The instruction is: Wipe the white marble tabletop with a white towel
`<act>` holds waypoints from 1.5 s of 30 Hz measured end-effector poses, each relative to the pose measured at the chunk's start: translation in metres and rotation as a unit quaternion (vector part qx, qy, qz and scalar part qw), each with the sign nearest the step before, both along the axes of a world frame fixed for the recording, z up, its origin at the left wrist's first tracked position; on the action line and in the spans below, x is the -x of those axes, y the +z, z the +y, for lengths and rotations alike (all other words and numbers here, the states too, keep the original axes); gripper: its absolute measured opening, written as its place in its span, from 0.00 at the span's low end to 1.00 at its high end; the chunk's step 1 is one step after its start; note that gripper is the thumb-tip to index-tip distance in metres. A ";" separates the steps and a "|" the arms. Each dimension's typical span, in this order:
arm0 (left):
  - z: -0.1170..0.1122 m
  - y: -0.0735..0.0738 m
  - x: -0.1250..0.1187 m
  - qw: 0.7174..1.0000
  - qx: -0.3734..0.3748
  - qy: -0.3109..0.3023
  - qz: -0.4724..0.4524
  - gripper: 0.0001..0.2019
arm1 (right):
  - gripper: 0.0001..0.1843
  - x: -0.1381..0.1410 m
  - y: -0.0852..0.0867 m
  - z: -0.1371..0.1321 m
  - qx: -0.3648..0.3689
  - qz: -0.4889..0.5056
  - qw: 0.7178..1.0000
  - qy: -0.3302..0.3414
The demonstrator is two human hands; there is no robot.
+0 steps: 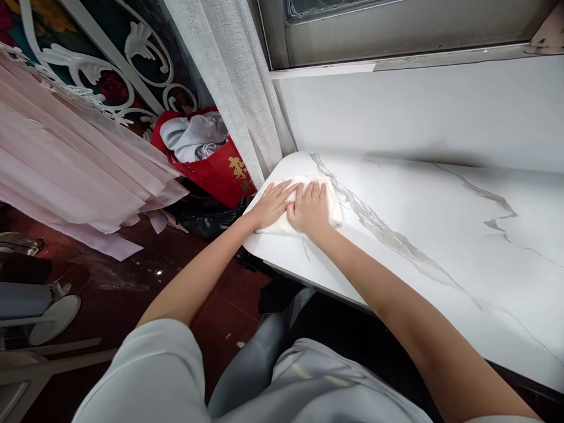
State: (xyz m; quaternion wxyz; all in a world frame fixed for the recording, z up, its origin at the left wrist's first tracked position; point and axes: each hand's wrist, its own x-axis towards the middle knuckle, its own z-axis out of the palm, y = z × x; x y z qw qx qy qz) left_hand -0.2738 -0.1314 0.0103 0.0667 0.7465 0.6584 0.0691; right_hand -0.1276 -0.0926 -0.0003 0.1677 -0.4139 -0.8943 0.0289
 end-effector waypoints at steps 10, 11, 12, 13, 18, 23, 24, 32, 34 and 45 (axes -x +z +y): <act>0.114 -0.005 0.015 1.000 -0.007 0.024 -0.010 0.27 | 0.32 0.020 -0.013 0.115 -0.007 0.051 0.999 -0.016; 0.124 -0.006 0.015 1.000 -0.010 0.024 -0.010 0.26 | 0.32 0.020 -0.014 0.125 -0.007 0.048 0.999 -0.014; 0.134 -0.008 0.016 1.000 -0.014 0.024 -0.011 0.26 | 0.31 0.020 -0.014 0.135 -0.009 0.044 0.999 -0.013; 0.142 -0.009 0.016 0.999 -0.019 0.023 -0.012 0.26 | 0.31 0.020 -0.014 0.143 -0.010 0.040 0.999 -0.014; 0.173 -0.016 0.018 0.999 -0.048 0.015 -0.019 0.26 | 0.29 0.019 -0.011 0.168 -0.022 0.030 0.999 -0.027; 0.180 -0.017 0.018 0.999 -0.048 0.013 -0.014 0.26 | 0.29 0.019 -0.015 0.175 -0.036 0.042 0.998 -0.025; 0.178 -0.016 0.017 0.999 -0.047 0.015 -0.015 0.26 | 0.29 0.018 -0.016 0.175 -0.038 0.045 0.998 -0.022; 0.145 -0.011 -0.003 0.999 -0.045 0.003 -0.020 0.26 | 0.32 -0.003 -0.012 0.142 -0.018 0.003 0.999 -0.033; 0.129 -0.011 -0.011 0.999 -0.046 -0.002 -0.023 0.26 | 0.32 -0.013 -0.011 0.125 -0.019 0.002 0.999 -0.035; 0.003 -0.007 -0.081 0.998 -0.057 -0.014 -0.006 0.26 | 0.32 -0.086 -0.014 0.004 -0.060 -0.019 0.998 -0.011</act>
